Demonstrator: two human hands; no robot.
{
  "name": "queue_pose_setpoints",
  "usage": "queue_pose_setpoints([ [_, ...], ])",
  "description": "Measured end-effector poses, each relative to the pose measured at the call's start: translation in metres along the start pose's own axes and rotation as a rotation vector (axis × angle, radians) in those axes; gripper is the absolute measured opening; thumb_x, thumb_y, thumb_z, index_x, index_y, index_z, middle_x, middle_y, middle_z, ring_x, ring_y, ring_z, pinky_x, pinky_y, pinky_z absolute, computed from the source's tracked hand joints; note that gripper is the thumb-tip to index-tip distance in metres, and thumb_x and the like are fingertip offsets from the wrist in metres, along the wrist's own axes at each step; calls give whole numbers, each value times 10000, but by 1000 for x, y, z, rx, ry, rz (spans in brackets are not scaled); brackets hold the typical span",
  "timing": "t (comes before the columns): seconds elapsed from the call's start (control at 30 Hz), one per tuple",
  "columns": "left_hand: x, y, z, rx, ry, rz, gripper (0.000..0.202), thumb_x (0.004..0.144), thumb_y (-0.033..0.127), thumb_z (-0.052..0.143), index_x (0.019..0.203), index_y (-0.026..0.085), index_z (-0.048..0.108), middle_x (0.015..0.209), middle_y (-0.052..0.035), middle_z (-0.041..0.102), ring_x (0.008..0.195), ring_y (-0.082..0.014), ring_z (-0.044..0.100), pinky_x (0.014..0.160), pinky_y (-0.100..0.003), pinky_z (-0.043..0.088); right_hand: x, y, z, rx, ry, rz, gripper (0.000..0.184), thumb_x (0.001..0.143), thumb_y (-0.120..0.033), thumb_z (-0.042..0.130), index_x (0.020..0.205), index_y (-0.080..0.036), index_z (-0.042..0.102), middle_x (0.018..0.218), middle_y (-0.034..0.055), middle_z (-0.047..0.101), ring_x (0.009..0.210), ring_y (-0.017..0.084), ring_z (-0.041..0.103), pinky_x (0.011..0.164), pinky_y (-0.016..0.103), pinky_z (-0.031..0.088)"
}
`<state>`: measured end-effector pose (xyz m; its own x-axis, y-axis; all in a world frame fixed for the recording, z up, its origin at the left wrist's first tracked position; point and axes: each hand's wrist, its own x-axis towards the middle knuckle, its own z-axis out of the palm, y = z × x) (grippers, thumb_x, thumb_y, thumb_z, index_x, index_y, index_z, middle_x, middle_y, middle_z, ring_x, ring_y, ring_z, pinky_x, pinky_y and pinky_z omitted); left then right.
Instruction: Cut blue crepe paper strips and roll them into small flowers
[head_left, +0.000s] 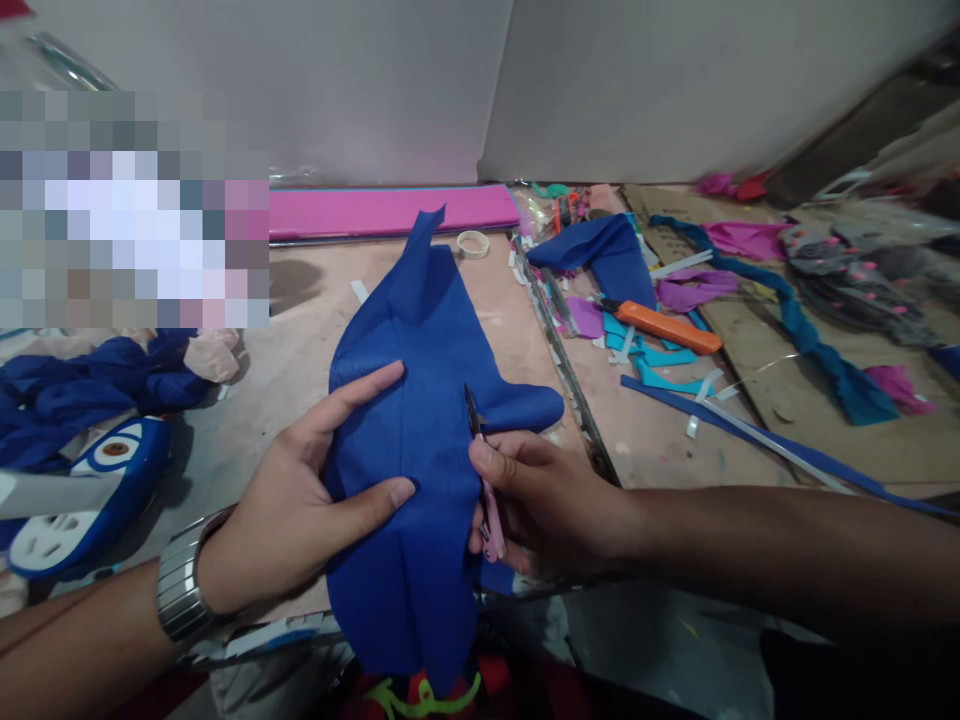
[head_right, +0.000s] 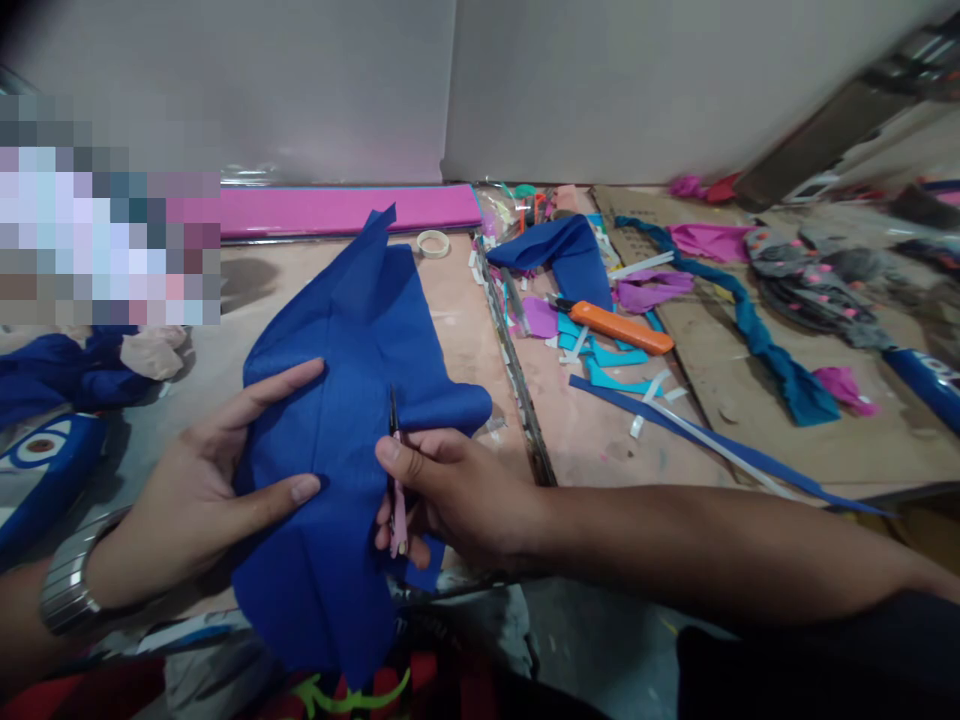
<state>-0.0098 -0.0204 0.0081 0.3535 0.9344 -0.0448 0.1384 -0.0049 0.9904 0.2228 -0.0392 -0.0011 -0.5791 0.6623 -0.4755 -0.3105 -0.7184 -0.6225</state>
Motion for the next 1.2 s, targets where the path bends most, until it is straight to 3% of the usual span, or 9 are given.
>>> queue_pose_setpoints([
  [0.2,-1,1,1,13,-6,19,766,798,271,837,1489,358,516,1505,-30,581,1374,-293,566,1131,-400,523,-1,-3,1,-25,13,27,489,834,-589,766,753,-123,641,595,21,681,460,98,601,363,160,431],
  [0.33,2,-2,0,-1,21,12,707,837,316,800,1485,326,517,1496,-53,580,1341,-304,585,1126,-430,519,0,-5,2,-74,18,52,557,818,-642,749,681,-112,648,575,33,678,427,82,570,364,163,404],
  [0.5,16,-5,-7,19,149,60,521,913,396,706,1411,313,580,1547,-13,524,1508,-289,373,1273,-444,307,-1,-5,0,-215,-14,65,610,853,-679,676,620,-116,665,554,26,661,371,62,506,344,180,345],
  [0.6,25,-1,-10,68,220,22,511,908,428,705,1389,297,594,1534,-25,534,1501,-300,376,1291,-481,248,-2,-6,0,-346,-51,88,623,875,-692,633,631,-120,678,562,22,657,360,56,486,350,190,332],
  [0.67,30,1,-11,43,237,-47,538,886,441,727,1385,294,590,1532,-35,533,1464,-312,425,1268,-503,299,-1,-6,1,-418,-64,114,617,865,-703,635,642,-128,673,582,21,662,382,63,503,367,193,350],
  [0.77,34,3,-11,-155,216,-195,683,831,403,785,1450,311,511,1471,-64,590,1317,-332,580,1101,-537,509,0,-5,2,-464,-71,139,608,845,-712,651,651,-136,657,588,18,658,414,70,524,390,191,372],
  [0.87,36,3,-11,-270,193,-251,750,754,301,848,1437,311,540,1462,-60,606,1249,-309,637,1001,-455,592,1,-3,4,-436,-47,127,610,820,-724,664,654,-137,651,571,14,640,420,73,519,376,188,350],
  [1.0,36,2,-12,-252,132,-252,634,774,315,836,1373,284,633,1461,-60,618,1231,-292,656,994,-415,600,1,1,6,-375,-25,115,628,798,-743,673,654,-132,639,545,13,618,406,72,495,349,186,309],
  [1.2,35,-2,-14,-103,183,-45,627,809,363,817,1394,239,628,1466,-69,620,1349,-292,577,1155,-440,483,3,8,10,-262,29,-10,644,788,-789,657,779,-147,611,598,14,650,464,109,590,332,168,333],
])
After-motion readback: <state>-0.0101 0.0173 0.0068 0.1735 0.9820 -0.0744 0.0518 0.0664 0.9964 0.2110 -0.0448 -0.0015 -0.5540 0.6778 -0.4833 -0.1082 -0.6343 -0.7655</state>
